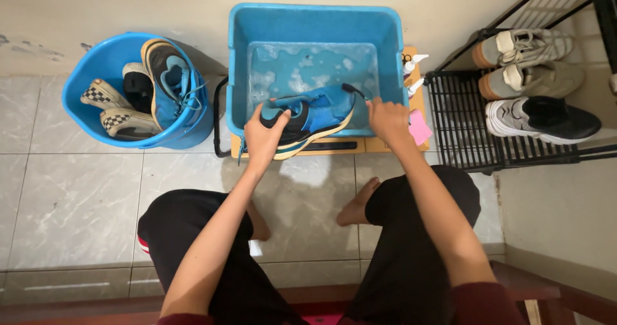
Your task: Hand-washing a blue and black sneaker using a brush and soapy water in a plastic basin.
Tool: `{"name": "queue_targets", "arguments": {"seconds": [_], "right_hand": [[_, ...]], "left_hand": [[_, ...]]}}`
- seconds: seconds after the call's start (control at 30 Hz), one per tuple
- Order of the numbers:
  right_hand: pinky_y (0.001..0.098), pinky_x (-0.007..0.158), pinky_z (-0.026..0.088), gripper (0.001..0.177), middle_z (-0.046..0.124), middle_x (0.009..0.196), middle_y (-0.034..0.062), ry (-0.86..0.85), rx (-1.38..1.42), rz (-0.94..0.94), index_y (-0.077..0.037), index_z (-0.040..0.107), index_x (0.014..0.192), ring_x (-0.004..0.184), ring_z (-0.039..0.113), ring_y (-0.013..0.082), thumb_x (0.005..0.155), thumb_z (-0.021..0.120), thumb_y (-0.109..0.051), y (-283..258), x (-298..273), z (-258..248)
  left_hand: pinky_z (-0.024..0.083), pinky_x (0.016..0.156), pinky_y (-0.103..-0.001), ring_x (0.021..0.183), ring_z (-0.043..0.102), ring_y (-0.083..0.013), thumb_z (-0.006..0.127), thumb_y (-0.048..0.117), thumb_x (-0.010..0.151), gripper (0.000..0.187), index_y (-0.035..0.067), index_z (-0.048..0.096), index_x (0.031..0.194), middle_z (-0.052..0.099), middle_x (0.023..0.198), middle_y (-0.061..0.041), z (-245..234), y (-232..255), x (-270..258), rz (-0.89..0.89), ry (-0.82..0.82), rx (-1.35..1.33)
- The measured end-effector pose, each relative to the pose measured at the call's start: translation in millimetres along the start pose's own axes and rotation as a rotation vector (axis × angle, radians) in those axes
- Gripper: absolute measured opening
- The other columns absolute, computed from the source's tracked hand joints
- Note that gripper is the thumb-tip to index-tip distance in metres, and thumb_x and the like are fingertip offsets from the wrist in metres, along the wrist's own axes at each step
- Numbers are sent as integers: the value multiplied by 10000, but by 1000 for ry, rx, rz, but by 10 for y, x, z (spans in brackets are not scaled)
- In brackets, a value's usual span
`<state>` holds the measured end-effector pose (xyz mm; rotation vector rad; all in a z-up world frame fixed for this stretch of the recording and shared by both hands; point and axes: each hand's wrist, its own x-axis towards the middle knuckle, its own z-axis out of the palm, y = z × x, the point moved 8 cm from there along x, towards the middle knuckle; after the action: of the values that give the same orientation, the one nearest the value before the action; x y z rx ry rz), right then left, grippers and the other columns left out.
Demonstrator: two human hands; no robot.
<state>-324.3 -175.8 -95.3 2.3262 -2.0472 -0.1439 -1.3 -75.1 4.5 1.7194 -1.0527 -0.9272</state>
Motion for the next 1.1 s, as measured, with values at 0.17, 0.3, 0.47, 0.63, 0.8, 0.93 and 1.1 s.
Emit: {"name": "queue_targets", "arguments": {"seconds": [0.17,0.3,0.47,0.63,0.8,0.93,1.1], "right_hand": [[545,791,554,536,759,904,227,-100,196,28,-98,682,1130,894,750,447,1113,313,-486,-111,-108,-257],[626,994,469,606,708,1217,291,-375,470,-87,-13,612,1373,1145,663,500,1098,338,-478,-457,-532,-981],[616,994,471,551,738,1111,297,-463,333,-70,-101,637,1314,1107,671,531,1095,275,-454,-283,-489,-865],[594,924,502,523,763,1005,267,-369,223,-37,-117,662,1225,1017,720,494,1111,259,-431,-101,-225,-493],[589,876,525,505,744,932,248,-205,239,76,-124,597,1132,963,726,493,1121,239,-479,18,37,-133],[632,935,485,550,718,992,311,-172,566,60,-123,607,1145,1043,667,546,1122,248,-539,-134,-136,-544],[602,937,491,517,730,989,257,-258,814,-57,-73,657,1054,1041,682,499,1117,343,-478,-332,-395,-666]], "left_hand": [[472,1042,-546,1229,608,-429,788,459,825,598,119,665,1300,707,1224,-207,17,-41,-1,12,-4,12],[462,1048,-563,1238,601,-450,780,465,837,642,82,639,1333,690,1249,-241,-8,68,-100,-6,-1,-4],[489,1022,-531,1193,639,-415,810,378,832,538,161,672,1304,723,1197,-192,15,-81,-88,43,36,-22],[495,1022,-503,1193,647,-384,828,354,806,529,201,682,1292,732,1184,-167,28,-154,-52,58,32,-23],[491,1019,-535,1183,647,-413,817,361,832,535,181,669,1314,723,1188,-198,8,-90,-59,89,14,-44],[487,1025,-545,1186,646,-411,821,392,841,566,167,656,1333,716,1201,-202,-5,-78,-58,93,-19,-59],[487,1030,-535,1209,633,-402,828,368,831,602,151,632,1357,706,1221,-206,1,-84,-82,104,-45,-38]]}}
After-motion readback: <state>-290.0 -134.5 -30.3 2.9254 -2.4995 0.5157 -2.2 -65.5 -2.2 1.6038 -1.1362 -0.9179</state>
